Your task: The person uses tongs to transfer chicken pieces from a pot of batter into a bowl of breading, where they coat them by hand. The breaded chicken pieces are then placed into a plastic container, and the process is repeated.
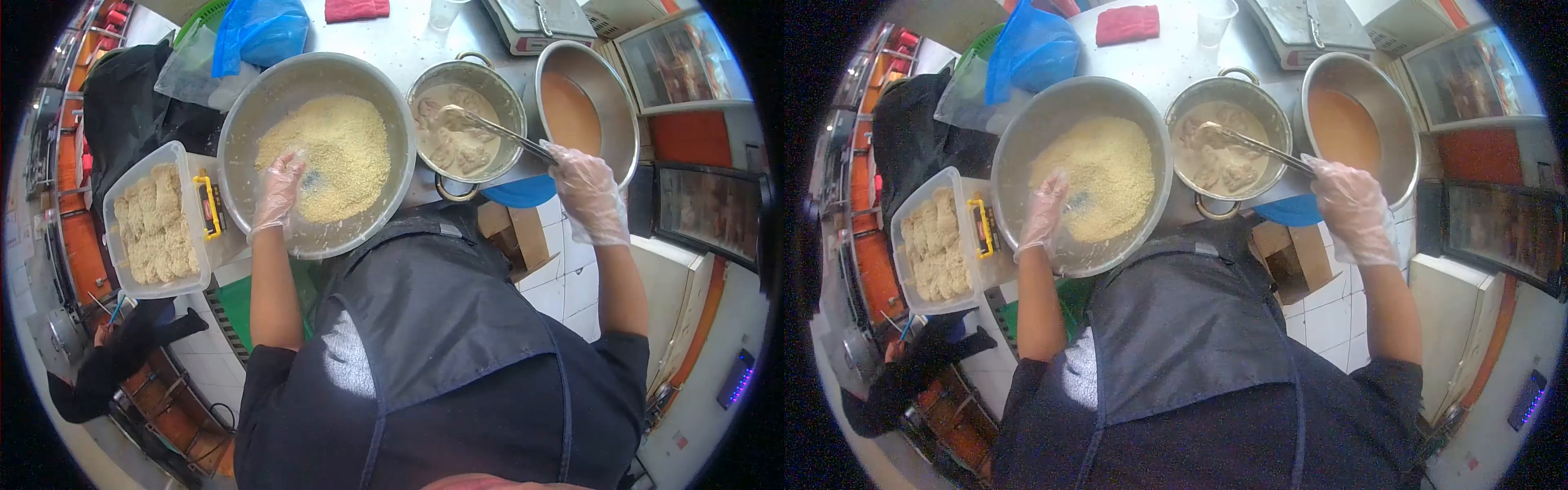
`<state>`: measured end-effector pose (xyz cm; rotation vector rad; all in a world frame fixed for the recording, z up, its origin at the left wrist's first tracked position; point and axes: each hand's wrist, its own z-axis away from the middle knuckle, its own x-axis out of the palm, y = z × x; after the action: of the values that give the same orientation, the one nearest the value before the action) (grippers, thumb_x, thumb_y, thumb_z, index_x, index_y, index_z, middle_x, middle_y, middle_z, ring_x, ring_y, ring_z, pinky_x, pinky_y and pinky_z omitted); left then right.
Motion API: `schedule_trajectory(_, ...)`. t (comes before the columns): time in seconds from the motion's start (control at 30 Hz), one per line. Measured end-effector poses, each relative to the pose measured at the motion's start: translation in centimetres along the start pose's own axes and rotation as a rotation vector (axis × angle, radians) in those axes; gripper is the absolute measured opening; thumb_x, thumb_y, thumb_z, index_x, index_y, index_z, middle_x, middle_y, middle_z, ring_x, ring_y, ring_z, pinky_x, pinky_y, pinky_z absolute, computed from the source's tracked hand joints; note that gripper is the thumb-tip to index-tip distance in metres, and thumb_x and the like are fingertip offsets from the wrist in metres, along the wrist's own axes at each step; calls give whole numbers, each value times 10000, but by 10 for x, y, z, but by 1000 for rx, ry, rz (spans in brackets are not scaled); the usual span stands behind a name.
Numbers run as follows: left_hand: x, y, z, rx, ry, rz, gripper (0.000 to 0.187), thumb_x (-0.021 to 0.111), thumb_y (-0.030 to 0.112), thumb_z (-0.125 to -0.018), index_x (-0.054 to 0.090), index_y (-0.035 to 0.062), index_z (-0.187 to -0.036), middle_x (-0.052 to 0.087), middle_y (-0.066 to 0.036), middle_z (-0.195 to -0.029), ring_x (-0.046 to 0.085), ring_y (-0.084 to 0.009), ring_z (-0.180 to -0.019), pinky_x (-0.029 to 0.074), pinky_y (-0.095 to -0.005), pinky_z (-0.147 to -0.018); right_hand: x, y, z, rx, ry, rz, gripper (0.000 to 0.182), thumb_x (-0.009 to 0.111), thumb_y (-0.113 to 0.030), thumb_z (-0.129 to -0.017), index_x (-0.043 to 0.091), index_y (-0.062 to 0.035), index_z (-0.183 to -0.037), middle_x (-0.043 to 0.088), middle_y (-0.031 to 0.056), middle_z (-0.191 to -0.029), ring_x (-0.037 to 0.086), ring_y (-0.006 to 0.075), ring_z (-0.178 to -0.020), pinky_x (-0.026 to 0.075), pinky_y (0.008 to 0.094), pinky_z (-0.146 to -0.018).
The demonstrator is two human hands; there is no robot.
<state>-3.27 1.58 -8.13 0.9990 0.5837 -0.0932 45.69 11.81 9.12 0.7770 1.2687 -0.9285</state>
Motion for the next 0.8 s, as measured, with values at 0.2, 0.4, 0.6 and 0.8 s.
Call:
schedule_trajectory(0.2,-11,-4,-18,17,28,-5,641,703,434,-971,570,0,-1424,701,-162,-1249,642,-226,-1183,465,-350,-1029,0,1,8,40,88,-12,335,643,-121,-913,718,-128,-1240,737,172,-949,718,362,-871,573,474,-788)
schedule_trajectory(0.4,3,32,-46,212,63,-472,774,723,504,-910,518,24,-1481,568,-250,-1452,517,-385,-1374,369,-457,-1171,37,15,7,79,309,112,372,659,-111,-903,695,-97,-1273,727,199,-943,713,374,-885,563,487,-798)
schedule_trajectory(0.6,85,89,5,835,-374,-1086,799,627,554,-937,371,192,-1603,276,-183,-1677,215,-395,-1556,185,-573,-1255,4,-5,33,111,86,-77,374,696,-114,-877,699,-94,-1251,710,191,-890,691,386,-864,541,494,-801)
schedule_trajectory(0.8,96,44,-32,517,84,-1057,754,614,515,-930,382,257,-1599,318,-167,-1663,291,-403,-1531,270,-567,-1226,9,-17,45,36,-25,-214,372,717,-137,-869,707,-109,-1240,708,187,-938,682,393,-877,534,501,-816)
